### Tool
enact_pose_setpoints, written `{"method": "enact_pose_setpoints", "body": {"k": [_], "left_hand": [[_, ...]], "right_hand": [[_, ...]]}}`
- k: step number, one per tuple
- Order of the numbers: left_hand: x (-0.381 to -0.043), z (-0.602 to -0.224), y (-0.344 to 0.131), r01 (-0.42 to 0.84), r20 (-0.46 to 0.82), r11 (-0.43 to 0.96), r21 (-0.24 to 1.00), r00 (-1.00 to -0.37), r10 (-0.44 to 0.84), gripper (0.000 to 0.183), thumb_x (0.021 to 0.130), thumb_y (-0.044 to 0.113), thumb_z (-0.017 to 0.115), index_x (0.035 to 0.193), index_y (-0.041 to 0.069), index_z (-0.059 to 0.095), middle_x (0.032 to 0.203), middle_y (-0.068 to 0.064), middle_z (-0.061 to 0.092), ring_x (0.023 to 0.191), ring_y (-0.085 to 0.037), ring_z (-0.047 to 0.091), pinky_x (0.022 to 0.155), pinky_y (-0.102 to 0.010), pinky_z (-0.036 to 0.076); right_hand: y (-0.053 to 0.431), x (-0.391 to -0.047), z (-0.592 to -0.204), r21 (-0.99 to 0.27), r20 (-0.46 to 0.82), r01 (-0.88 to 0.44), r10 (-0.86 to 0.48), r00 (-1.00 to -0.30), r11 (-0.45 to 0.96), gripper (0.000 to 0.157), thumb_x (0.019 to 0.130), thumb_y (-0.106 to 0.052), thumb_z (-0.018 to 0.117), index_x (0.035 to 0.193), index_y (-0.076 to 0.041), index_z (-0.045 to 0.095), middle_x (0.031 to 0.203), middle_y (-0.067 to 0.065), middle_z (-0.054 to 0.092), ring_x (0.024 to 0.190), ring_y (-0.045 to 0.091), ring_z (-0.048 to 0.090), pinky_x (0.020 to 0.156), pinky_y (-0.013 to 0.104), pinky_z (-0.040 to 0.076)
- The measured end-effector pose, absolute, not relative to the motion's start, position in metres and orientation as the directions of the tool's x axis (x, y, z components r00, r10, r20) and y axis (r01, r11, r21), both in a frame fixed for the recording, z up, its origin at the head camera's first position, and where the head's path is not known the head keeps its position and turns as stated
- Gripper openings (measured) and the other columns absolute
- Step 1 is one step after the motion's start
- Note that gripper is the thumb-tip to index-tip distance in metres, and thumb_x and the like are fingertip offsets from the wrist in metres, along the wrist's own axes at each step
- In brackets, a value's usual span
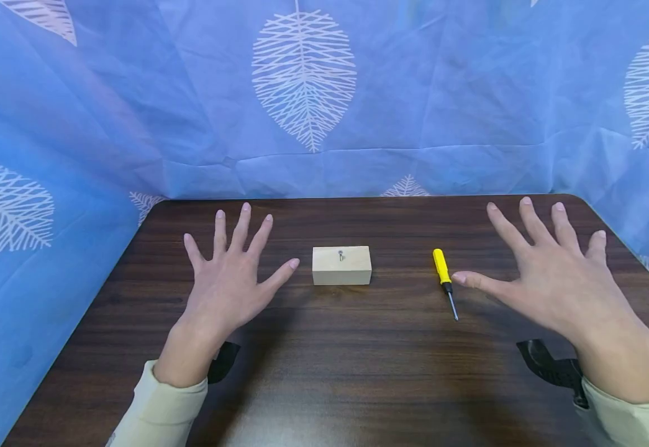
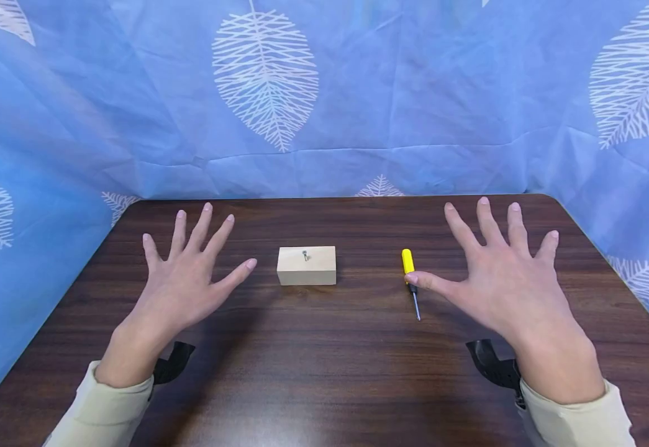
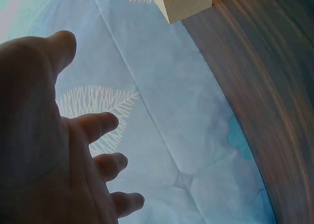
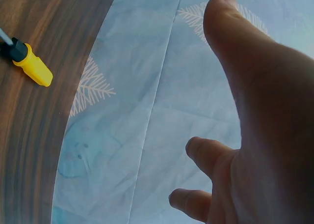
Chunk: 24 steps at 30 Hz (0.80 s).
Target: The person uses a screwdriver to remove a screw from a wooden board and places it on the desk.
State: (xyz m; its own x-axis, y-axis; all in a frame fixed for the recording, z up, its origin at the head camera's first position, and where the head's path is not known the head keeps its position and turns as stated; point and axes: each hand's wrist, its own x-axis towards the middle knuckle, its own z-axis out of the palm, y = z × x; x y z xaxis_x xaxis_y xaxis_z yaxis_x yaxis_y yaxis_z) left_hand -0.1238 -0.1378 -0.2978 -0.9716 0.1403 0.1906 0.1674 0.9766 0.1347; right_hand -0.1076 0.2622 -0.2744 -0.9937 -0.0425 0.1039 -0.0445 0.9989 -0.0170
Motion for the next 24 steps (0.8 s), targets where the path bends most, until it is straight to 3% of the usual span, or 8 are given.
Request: {"method": "enact_pose_setpoints", "body": {"k": [9,15,19,24], "left_hand": [[-0.125,-0.3,-0.136,0.174,0.175,0.975,0.135,-0.973,0.149,0.085,0.089,0.076,0.036,0.157,0.031,0.013,0.164,-0.004,-0.003,0.149,-0.035,-0.012,0.108,-0.076,-0.012],[-0.128,-0.307,-0.133,0.247,0.207,0.946,0.211,-0.957,0.204,0.079,0.092,0.069,0.042,0.156,0.026,0.021,0.163,-0.006,0.012,0.15,-0.035,0.009,0.116,-0.069,0.007],[-0.129,-0.319,-0.13,0.289,0.235,0.907,0.307,-0.946,0.222,0.072,0.095,0.062,0.046,0.152,0.02,0.033,0.158,-0.008,0.028,0.145,-0.032,0.028,0.116,-0.061,0.024],[-0.13,-0.328,-0.125,0.259,0.173,0.769,0.585,-0.966,0.194,0.066,0.095,0.064,0.042,0.145,0.021,0.046,0.149,-0.003,0.045,0.139,-0.023,0.041,0.111,-0.053,0.039]], "right_hand": [[0.263,-0.107,-0.275,-0.054,0.089,-0.049,-0.044,-0.995,0.997,0.108,0.074,-0.086,0.048,0.156,-0.035,-0.001,0.161,0.02,-0.003,0.143,0.052,-0.01,0.098,0.084,0.002],[0.265,-0.109,-0.282,-0.074,0.104,-0.094,-0.086,-0.991,0.993,0.107,0.076,-0.083,0.05,0.156,-0.032,-0.001,0.161,0.02,-0.003,0.145,0.05,-0.002,0.104,0.08,0.007],[0.266,-0.112,-0.289,-0.08,0.139,-0.157,-0.145,-0.98,0.984,0.103,0.079,-0.078,0.054,0.157,-0.025,0.011,0.158,0.026,0.014,0.144,0.05,0.011,0.105,0.077,0.017],[0.262,-0.122,-0.3,-0.169,0.089,-0.144,-0.131,-0.987,0.975,0.094,0.082,-0.076,0.052,0.147,-0.01,0.041,0.143,0.027,0.041,0.129,0.049,0.038,0.091,0.074,0.037]]}}
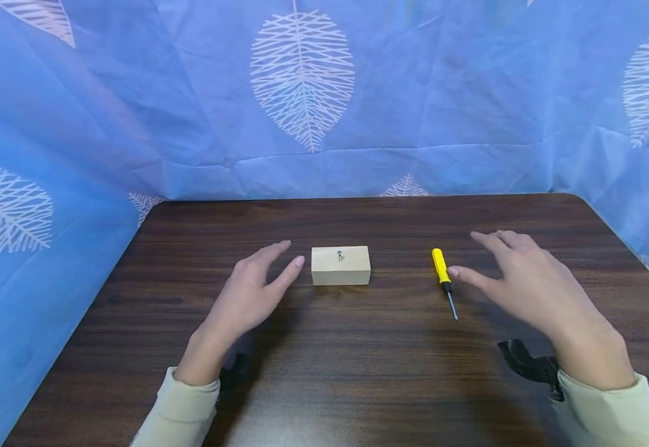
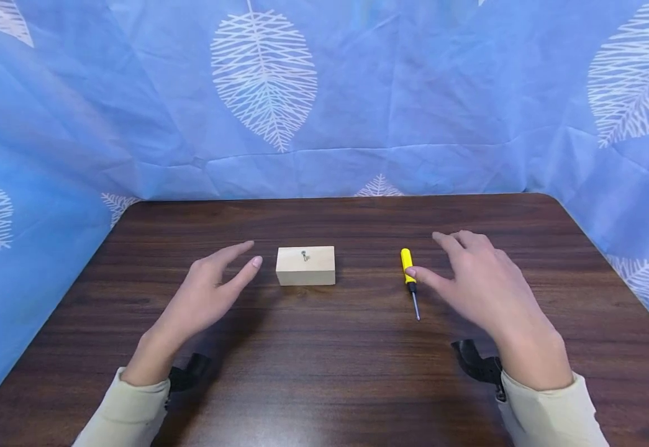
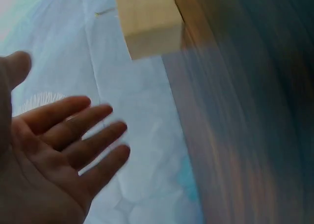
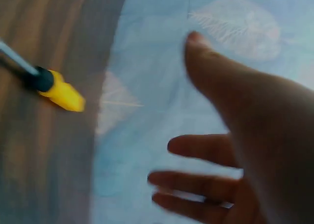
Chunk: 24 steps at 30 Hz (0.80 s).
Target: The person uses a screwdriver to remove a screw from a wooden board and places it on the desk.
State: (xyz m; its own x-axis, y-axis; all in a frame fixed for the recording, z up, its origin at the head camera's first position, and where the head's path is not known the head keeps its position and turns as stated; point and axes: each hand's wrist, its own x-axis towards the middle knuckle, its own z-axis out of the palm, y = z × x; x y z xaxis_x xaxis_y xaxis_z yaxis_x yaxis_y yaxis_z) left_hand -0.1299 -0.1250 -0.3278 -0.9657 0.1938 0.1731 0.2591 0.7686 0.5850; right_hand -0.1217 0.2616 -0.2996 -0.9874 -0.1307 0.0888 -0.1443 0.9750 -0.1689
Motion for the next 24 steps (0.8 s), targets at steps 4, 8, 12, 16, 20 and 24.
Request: {"method": "enact_pose_setpoints", "body": {"k": [4,8,12,16,20,24], "left_hand": [[-0.133,-0.333,-0.122,0.217,0.122,0.651,0.727,-0.974,0.19,0.062,0.094,0.066,0.042,0.14,0.026,0.051,0.144,0.002,0.05,0.136,-0.018,0.044,0.109,-0.05,0.043],[-0.137,-0.339,-0.121,0.184,0.074,0.604,0.776,-0.977,0.202,0.061,0.092,0.066,0.047,0.139,0.028,0.052,0.142,0.003,0.052,0.133,-0.02,0.048,0.105,-0.049,0.046],[-0.143,-0.345,-0.124,0.151,0.042,0.558,0.816,-0.978,0.203,0.061,0.09,0.065,0.051,0.139,0.027,0.052,0.141,0.003,0.053,0.13,-0.022,0.052,0.105,-0.046,0.048],[-0.147,-0.351,-0.126,0.104,-0.002,0.489,0.866,-0.978,0.211,0.063,0.088,0.059,0.061,0.139,0.025,0.051,0.142,0.001,0.052,0.13,-0.021,0.052,0.105,-0.045,0.048],[-0.154,-0.359,-0.125,0.052,-0.037,0.374,0.926,-0.973,0.226,0.064,0.084,0.047,0.073,0.139,0.022,0.05,0.144,0.0,0.049,0.133,-0.02,0.049,0.108,-0.041,0.045],[-0.16,-0.367,-0.122,-0.014,-0.086,0.278,0.96,-0.965,0.248,0.069,0.082,0.038,0.078,0.141,0.018,0.048,0.145,0.002,0.046,0.135,-0.019,0.046,0.112,-0.035,0.041]], "right_hand": [[0.262,-0.133,-0.319,-0.317,0.073,-0.126,-0.108,-0.991,0.94,0.079,0.086,-0.07,0.054,0.135,-0.007,0.055,0.131,0.022,0.056,0.116,0.042,0.052,0.083,0.066,0.045],[0.269,-0.141,-0.341,-0.431,0.106,-0.124,-0.086,-0.991,0.894,0.066,0.088,-0.062,0.058,0.126,-0.008,0.062,0.113,0.013,0.067,0.097,0.032,0.064,0.075,0.053,0.051],[0.278,-0.147,-0.356,-0.535,0.056,-0.063,-0.039,-0.998,0.843,0.059,0.088,-0.062,0.058,0.122,-0.013,0.064,0.108,0.009,0.07,0.093,0.027,0.067,0.074,0.044,0.053],[0.285,-0.151,-0.365,-0.631,-0.048,0.042,0.016,-0.999,0.775,0.058,0.086,-0.065,0.059,0.121,-0.019,0.064,0.113,0.009,0.069,0.098,0.025,0.064,0.073,0.034,0.051],[0.289,-0.153,-0.369,-0.671,-0.118,0.117,0.05,-0.992,0.732,0.061,0.083,-0.067,0.06,0.123,-0.021,0.063,0.115,0.006,0.069,0.097,0.018,0.064,0.075,0.029,0.05],[0.287,-0.153,-0.373,-0.687,-0.139,0.133,0.05,-0.989,0.715,0.063,0.082,-0.067,0.061,0.122,-0.019,0.063,0.113,0.006,0.07,0.096,0.015,0.064,0.078,0.03,0.049]]}}
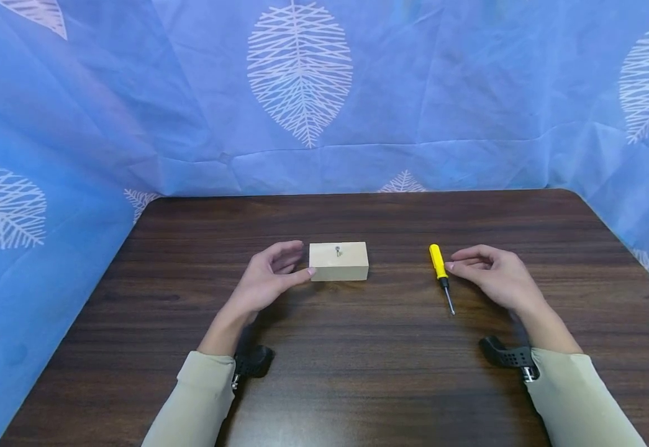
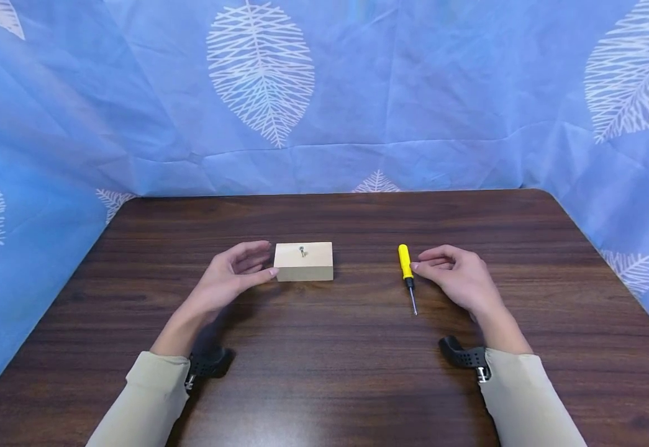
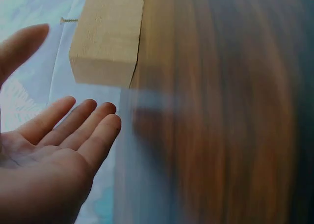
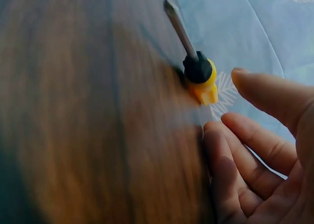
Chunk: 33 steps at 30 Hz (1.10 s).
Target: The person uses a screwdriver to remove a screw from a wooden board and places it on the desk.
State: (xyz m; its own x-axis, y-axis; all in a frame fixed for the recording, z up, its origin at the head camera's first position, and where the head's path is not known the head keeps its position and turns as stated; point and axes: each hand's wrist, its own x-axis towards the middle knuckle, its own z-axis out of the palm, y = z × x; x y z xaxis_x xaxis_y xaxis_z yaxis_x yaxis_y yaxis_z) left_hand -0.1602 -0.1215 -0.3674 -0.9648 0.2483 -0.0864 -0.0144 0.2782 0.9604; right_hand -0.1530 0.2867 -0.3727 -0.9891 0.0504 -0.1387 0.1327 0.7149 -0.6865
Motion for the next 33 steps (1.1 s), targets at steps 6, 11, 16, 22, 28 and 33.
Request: {"method": "enact_pose_setpoints", "body": {"k": [6,11,16,22,28,33], "left_hand": [[-0.167,-0.372,-0.12,-0.074,-0.13,0.238,0.968,-0.965,0.229,0.072,0.081,0.03,0.08,0.142,0.015,0.047,0.142,0.002,0.048,0.133,-0.016,0.048,0.111,-0.03,0.041],[-0.173,-0.374,-0.116,-0.077,-0.122,0.204,0.976,-0.968,0.22,0.065,0.081,0.02,0.08,0.138,0.016,0.05,0.14,0.0,0.051,0.132,-0.016,0.049,0.11,-0.029,0.042],[-0.175,-0.374,-0.109,-0.062,-0.119,0.233,0.971,-0.964,0.238,0.066,0.08,0.019,0.081,0.139,0.017,0.05,0.139,0.0,0.051,0.133,-0.018,0.048,0.112,-0.031,0.041],[-0.173,-0.377,-0.108,-0.047,-0.116,0.288,0.957,-0.967,0.228,0.064,0.08,0.023,0.082,0.137,0.023,0.053,0.135,0.002,0.055,0.132,-0.02,0.049,0.112,-0.037,0.041],[-0.171,-0.383,-0.106,-0.04,-0.112,0.297,0.954,-0.966,0.232,0.061,0.082,0.029,0.079,0.136,0.028,0.052,0.136,0.005,0.054,0.133,-0.019,0.048,0.112,-0.038,0.041],[-0.17,-0.386,-0.106,-0.028,-0.099,0.292,0.956,-0.968,0.231,0.061,0.083,0.029,0.078,0.137,0.029,0.05,0.137,0.003,0.053,0.133,-0.021,0.047,0.112,-0.041,0.041]], "right_hand": [[0.281,-0.156,-0.373,-0.7,-0.145,0.152,0.069,-0.987,0.698,0.065,0.08,-0.069,0.063,0.119,-0.017,0.064,0.109,0.004,0.07,0.094,0.016,0.063,0.077,0.029,0.049],[0.279,-0.158,-0.37,-0.683,-0.141,0.152,0.076,-0.987,0.714,0.068,0.077,-0.072,0.063,0.117,-0.016,0.063,0.108,0.005,0.07,0.095,0.021,0.063,0.076,0.031,0.048],[0.275,-0.158,-0.37,-0.657,-0.146,0.154,0.076,-0.986,0.738,0.07,0.075,-0.074,0.062,0.113,-0.016,0.064,0.106,0.007,0.069,0.094,0.023,0.062,0.072,0.03,0.047],[0.271,-0.157,-0.37,-0.632,-0.142,0.164,0.095,-0.985,0.758,0.071,0.073,-0.077,0.062,0.109,-0.016,0.066,0.104,0.007,0.069,0.092,0.024,0.061,0.069,0.03,0.045],[0.268,-0.156,-0.373,-0.56,-0.049,0.096,0.082,-0.995,0.823,0.061,0.076,-0.071,0.065,0.098,-0.015,0.067,0.09,0.004,0.068,0.079,0.021,0.058,0.063,0.027,0.044],[0.262,-0.157,-0.375,-0.526,-0.01,0.079,0.087,-0.996,0.847,0.06,0.076,-0.072,0.065,0.094,-0.014,0.068,0.084,0.003,0.066,0.073,0.019,0.057,0.059,0.026,0.043]]}}
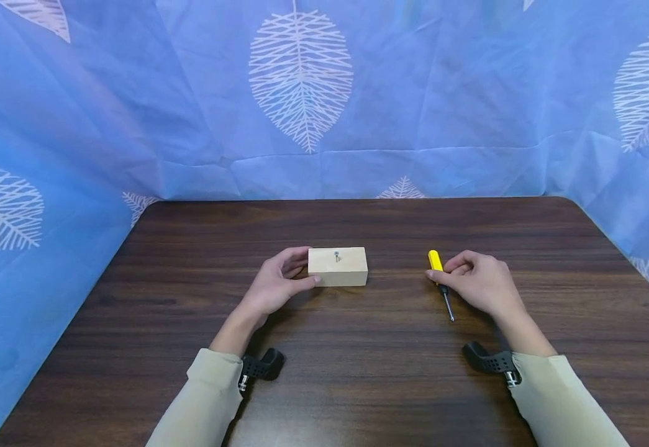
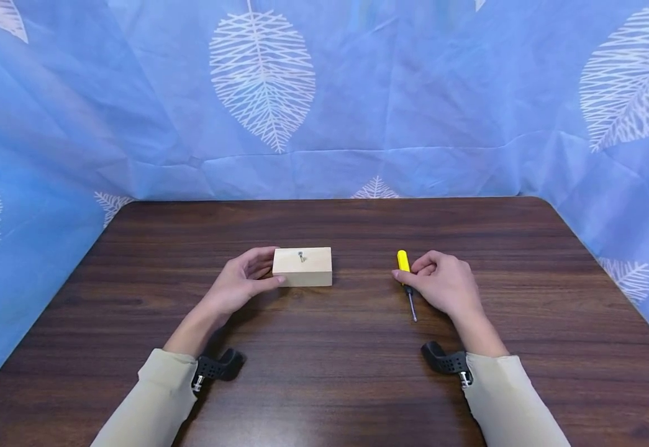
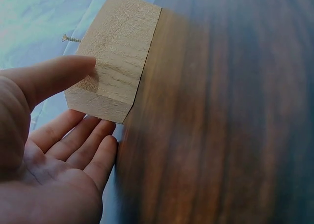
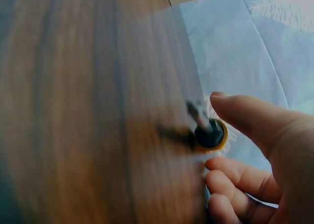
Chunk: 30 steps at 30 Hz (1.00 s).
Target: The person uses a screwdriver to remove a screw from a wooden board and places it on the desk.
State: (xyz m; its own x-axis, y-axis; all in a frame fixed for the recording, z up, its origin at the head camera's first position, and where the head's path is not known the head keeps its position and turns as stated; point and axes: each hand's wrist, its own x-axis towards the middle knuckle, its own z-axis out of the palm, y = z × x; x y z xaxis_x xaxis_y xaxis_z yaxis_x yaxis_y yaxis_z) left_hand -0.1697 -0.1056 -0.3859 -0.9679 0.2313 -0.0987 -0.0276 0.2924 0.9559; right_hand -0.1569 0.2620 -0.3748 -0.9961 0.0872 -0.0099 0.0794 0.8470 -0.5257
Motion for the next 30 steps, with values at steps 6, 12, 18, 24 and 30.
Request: {"method": "enact_pose_setpoints", "body": {"k": [6,12,18,24,30], "left_hand": [[-0.1682,-0.3871,-0.106,-0.033,-0.102,0.303,0.952,-0.972,0.214,0.058,0.083,0.029,0.078,0.135,0.03,0.052,0.136,0.005,0.053,0.133,-0.019,0.047,0.113,-0.04,0.04],[-0.1684,-0.3873,-0.1045,-0.028,-0.096,0.308,0.951,-0.973,0.208,0.056,0.084,0.029,0.077,0.134,0.029,0.052,0.134,0.006,0.054,0.131,-0.018,0.047,0.113,-0.038,0.039],[-0.1685,-0.3857,-0.1034,-0.03,-0.098,0.309,0.951,-0.973,0.209,0.057,0.084,0.029,0.077,0.135,0.03,0.051,0.135,0.005,0.053,0.132,-0.018,0.047,0.113,-0.039,0.04],[-0.1685,-0.3861,-0.1033,-0.024,-0.093,0.309,0.951,-0.973,0.211,0.058,0.084,0.029,0.077,0.135,0.028,0.051,0.135,0.004,0.053,0.132,-0.018,0.047,0.113,-0.039,0.039],[-0.1675,-0.3855,-0.1037,-0.026,-0.097,0.309,0.951,-0.972,0.215,0.058,0.084,0.029,0.077,0.136,0.029,0.051,0.136,0.004,0.052,0.133,-0.02,0.046,0.113,-0.04,0.039]], "right_hand": [[0.2529,-0.1575,-0.3739,-0.503,0.008,0.082,0.1,-0.995,0.861,0.059,0.077,-0.069,0.066,0.09,-0.012,0.067,0.08,0.004,0.066,0.071,0.019,0.057,0.057,0.026,0.043],[0.2524,-0.1575,-0.3737,-0.485,-0.031,0.119,0.12,-0.992,0.867,0.046,0.081,-0.057,0.069,0.089,-0.012,0.067,0.081,0.005,0.068,0.07,0.019,0.059,0.055,0.026,0.044],[0.2527,-0.1566,-0.3716,-0.486,-0.069,0.12,0.099,-0.993,0.865,0.044,0.083,-0.054,0.068,0.087,-0.01,0.067,0.079,0.006,0.068,0.063,0.018,0.058,0.051,0.027,0.045],[0.252,-0.1558,-0.3707,-0.477,-0.085,0.13,0.101,-0.991,0.869,0.044,0.084,-0.054,0.068,0.087,-0.01,0.068,0.077,0.005,0.068,0.061,0.018,0.057,0.05,0.027,0.044],[0.2533,-0.1556,-0.3698,-0.47,-0.103,0.142,0.105,-0.989,0.871,0.046,0.084,-0.057,0.066,0.087,-0.011,0.069,0.079,0.004,0.07,0.067,0.018,0.059,0.053,0.026,0.043]]}}
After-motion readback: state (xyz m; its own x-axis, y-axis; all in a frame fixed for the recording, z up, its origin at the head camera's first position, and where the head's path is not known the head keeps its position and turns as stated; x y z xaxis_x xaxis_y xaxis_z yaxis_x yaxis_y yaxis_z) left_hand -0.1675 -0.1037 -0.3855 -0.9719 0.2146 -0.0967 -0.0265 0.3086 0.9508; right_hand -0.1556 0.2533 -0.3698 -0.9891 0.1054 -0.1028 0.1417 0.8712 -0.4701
